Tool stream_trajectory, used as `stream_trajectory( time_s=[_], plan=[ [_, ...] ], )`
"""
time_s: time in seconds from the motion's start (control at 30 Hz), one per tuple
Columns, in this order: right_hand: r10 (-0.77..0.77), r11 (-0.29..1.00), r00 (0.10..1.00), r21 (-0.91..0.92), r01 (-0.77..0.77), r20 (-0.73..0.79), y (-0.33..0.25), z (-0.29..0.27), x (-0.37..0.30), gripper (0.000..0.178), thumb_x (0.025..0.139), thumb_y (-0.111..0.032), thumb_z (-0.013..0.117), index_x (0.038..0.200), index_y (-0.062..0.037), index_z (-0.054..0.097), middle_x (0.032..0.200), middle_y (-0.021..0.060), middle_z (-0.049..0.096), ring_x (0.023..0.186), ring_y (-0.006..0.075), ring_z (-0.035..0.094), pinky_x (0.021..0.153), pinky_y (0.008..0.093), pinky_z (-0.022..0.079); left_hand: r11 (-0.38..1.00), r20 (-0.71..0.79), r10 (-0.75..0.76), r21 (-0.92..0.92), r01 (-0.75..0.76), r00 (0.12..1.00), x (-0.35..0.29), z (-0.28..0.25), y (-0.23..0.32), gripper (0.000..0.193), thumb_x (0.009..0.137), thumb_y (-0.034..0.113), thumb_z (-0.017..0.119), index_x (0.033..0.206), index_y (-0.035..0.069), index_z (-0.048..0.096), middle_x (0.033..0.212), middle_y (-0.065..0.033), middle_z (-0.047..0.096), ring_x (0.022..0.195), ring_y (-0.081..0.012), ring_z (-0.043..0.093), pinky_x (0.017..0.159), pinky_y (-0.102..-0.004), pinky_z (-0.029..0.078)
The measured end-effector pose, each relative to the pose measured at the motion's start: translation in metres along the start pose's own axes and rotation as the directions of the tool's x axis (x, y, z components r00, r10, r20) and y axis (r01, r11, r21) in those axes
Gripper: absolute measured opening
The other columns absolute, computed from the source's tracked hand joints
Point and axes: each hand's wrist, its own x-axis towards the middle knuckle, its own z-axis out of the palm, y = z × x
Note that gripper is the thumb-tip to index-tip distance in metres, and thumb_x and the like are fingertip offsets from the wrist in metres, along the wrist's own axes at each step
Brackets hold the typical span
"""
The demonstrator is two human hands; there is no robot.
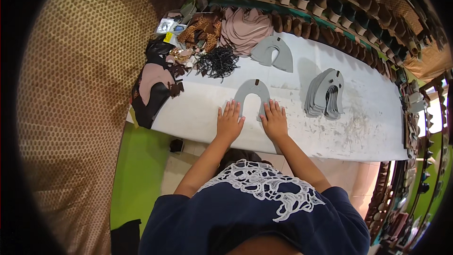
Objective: Assembling shoe upper components on a workbench.
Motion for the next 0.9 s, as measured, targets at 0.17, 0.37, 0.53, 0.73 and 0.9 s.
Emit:
stream_trajectory(
  time_s=[0.17,0.37,0.53,0.73,0.9],
  plan=[
    [0.037,0.999,0.998,0.000,-0.037,0.049,-0.004,0.001,-0.008,0.047,0.093,-0.033,0.041,0.133,-0.0086,0.043,0.143,0.0137,0.035,0.133,0.0301,0.030,0.109,0.0509,0.018,1.000,0.017,0.023,-0.020,-0.023,1.000,-0.003,0.001,-0.006,0.059,0.089,0.037,0.046,0.139,0.007,0.034,0.146,-0.0140,0.029,0.135,-0.0286,0.026,0.110,-0.0500,0.014],
    [0.022,0.998,0.997,0.052,-0.018,-0.078,-0.025,-0.010,-0.014,0.029,0.086,-0.021,0.054,0.112,-0.0103,0.059,0.125,0.0082,0.052,0.123,0.0286,0.042,0.105,0.0605,0.015,0.996,0.007,0.061,-0.066,-0.060,0.998,-0.014,-0.008,-0.040,0.064,0.087,0.041,0.048,0.139,0.007,0.032,0.146,-0.0134,0.030,0.135,-0.0271,0.027,0.110,-0.0475,0.016],
    [-0.088,0.981,0.990,0.162,0.106,-0.114,-0.080,0.001,0.015,0.018,0.081,-0.017,0.059,0.098,-0.0136,0.064,0.110,0.0039,0.058,0.116,0.0277,0.048,0.103,0.0590,0.019,0.997,0.010,0.065,-0.036,-0.065,0.998,-0.024,-0.029,-0.097,0.066,0.086,0.042,0.050,0.139,0.006,0.032,0.145,-0.0131,0.031,0.135,-0.0262,0.028,0.110,-0.0471,0.018],
    [-0.171,0.946,0.982,0.263,0.187,-0.084,-0.161,0.027,0.081,0.012,0.080,-0.017,0.060,0.090,-0.0149,0.065,0.103,0.0008,0.061,0.113,0.0234,0.050,0.102,0.0603,0.023,1.000,-0.005,0.014,-0.016,-0.014,1.000,-0.031,-0.048,-0.167,0.069,0.086,0.045,0.050,0.139,0.005,0.032,0.146,-0.0137,0.030,0.134,-0.0281,0.029,0.109,-0.0477,0.019],
    [-0.238,0.932,0.969,0.264,0.248,-0.068,-0.208,0.053,0.133,0.012,0.081,-0.019,0.060,0.091,-0.0151,0.064,0.101,0.0009,0.060,0.109,0.0216,0.052,0.101,0.0566,0.027,0.999,0.029,0.018,-0.038,-0.016,0.999,-0.031,-0.065,-0.203,0.069,0.087,0.046,0.049,0.140,0.006,0.032,0.146,-0.0139,0.030,0.134,-0.0283,0.028,0.109,-0.0473,0.018]
  ],
)
